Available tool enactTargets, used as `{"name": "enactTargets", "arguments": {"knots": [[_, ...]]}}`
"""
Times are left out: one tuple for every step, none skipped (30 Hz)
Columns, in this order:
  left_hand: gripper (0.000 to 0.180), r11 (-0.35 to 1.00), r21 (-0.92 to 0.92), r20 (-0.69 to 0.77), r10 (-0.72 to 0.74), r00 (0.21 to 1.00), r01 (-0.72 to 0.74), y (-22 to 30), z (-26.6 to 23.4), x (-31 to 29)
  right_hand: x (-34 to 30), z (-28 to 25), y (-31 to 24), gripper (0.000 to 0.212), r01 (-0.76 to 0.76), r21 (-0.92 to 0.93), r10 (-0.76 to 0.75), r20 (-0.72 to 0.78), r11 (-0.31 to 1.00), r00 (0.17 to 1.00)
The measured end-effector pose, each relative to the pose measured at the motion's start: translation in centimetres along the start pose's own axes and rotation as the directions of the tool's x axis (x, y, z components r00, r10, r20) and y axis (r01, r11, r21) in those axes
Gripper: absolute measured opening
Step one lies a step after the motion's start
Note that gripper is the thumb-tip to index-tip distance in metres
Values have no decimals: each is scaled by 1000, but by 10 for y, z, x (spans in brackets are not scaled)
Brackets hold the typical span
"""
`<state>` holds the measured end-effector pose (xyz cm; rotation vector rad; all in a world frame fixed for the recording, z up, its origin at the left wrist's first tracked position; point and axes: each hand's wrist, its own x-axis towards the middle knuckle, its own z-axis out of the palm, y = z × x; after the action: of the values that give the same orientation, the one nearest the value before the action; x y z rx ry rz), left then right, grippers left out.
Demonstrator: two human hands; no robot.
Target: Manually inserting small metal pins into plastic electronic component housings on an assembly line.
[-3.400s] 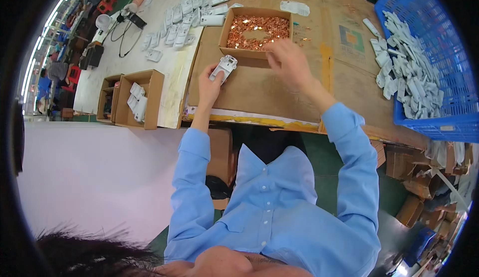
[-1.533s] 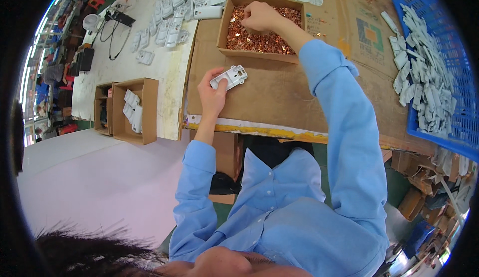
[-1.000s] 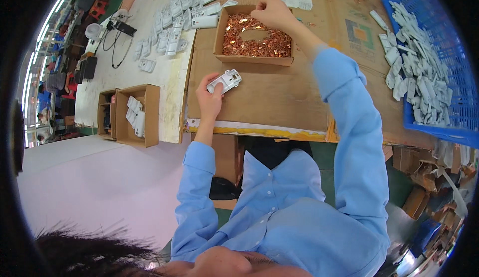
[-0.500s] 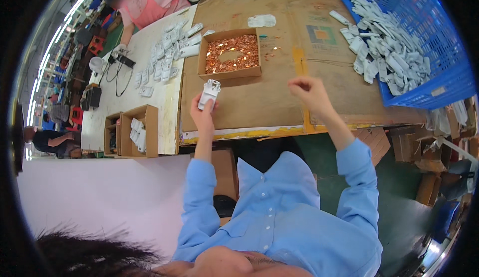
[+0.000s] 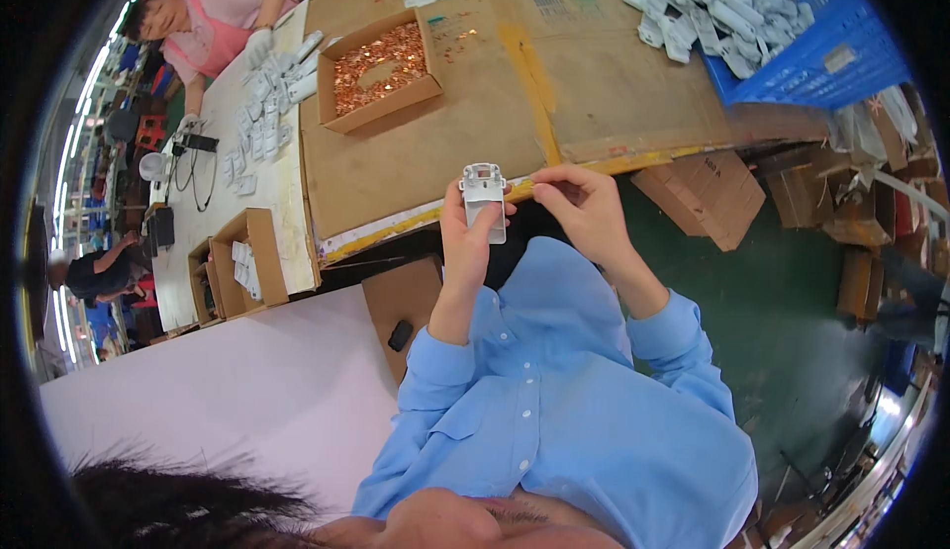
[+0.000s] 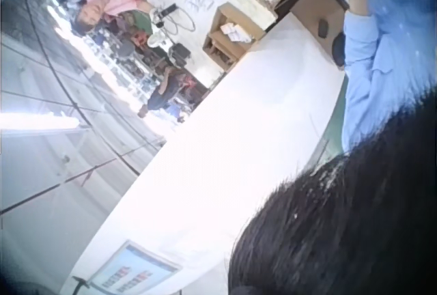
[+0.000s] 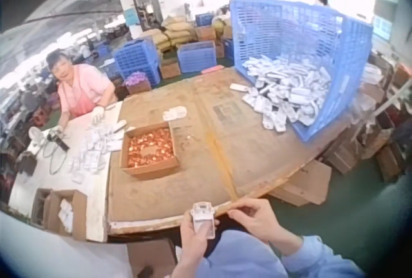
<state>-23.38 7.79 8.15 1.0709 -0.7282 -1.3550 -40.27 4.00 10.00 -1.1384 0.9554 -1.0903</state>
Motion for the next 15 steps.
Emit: {"name": "enactTargets", "arguments": {"knots": [[40, 999, 20, -10, 33, 999, -33, -1, 3, -3, -2, 4, -1, 13, 18, -12, -18, 9, 1000, 1000], [39, 997, 40, -20, 69, 997, -68, -3, 6, -5, -3, 8, -4, 13, 39, -40, -38, 34, 998, 999], [38, 993, 93, -20, 80, 997, -78, -5, 7, -9, -5, 12, -6, 12, 47, -72, -42, 60, 996, 997], [38, 993, 98, -16, 72, 997, -70, -7, 8, -11, -6, 16, -6, 12, 55, -104, -46, 87, 993, 995], [38, 974, 193, -15, 124, 992, -119, -8, 9, -12, -4, 20, -5, 12, 163, -199, -148, 89, 966, 985], [39, 944, 284, -9, 175, 984, -165, -11, 10, -14, -4, 22, -5, 12, 155, -198, -141, 84, 968, 986], [39, 945, 286, -10, 168, 986, -158, -11, 10, -16, -5, 25, -6, 11, 221, -271, -203, 94, 937, 975], [39, 926, 342, 0, 170, 985, -160, -11, 10, -18, -5, 28, -6, 10, 285, -342, -263, 110, 896, 959], [40, 904, 396, 11, 172, 985, -163, -11, 10, -19, -5, 31, -5, 9, 293, -369, -280, 89, 882, 956], [40, 904, 397, 8, 167, 986, -157, -10, 11, -22, -6, 31, -4, 9, 288, -368, -275, 89, 884, 957], [40, 908, 393, 10, 155, 988, -146, -9, 13, -23, -6, 30, -2, 10, 297, -432, -282, 99, 852, 954], [41, 910, 391, 10, 146, 989, -138, -8, 12, -25, -5, 31, -1, 10, 308, -491, -291, 113, 815, 950], [41, 910, 392, 6, 144, 990, -135, -9, 12, -26, -5, 31, -1, 10, 307, -489, -288, 115, 817, 951], [40, 903, 407, 2, 154, 988, -141, -11, 12, -26, -5, 32, 0, 10, 308, -496, -289, 117, 812, 950], [40, 895, 422, -1, 164, 986, -148, -10, 12, -26, -4, 32, 0, 9, 310, -503, -291, 119, 807, 949]]}}
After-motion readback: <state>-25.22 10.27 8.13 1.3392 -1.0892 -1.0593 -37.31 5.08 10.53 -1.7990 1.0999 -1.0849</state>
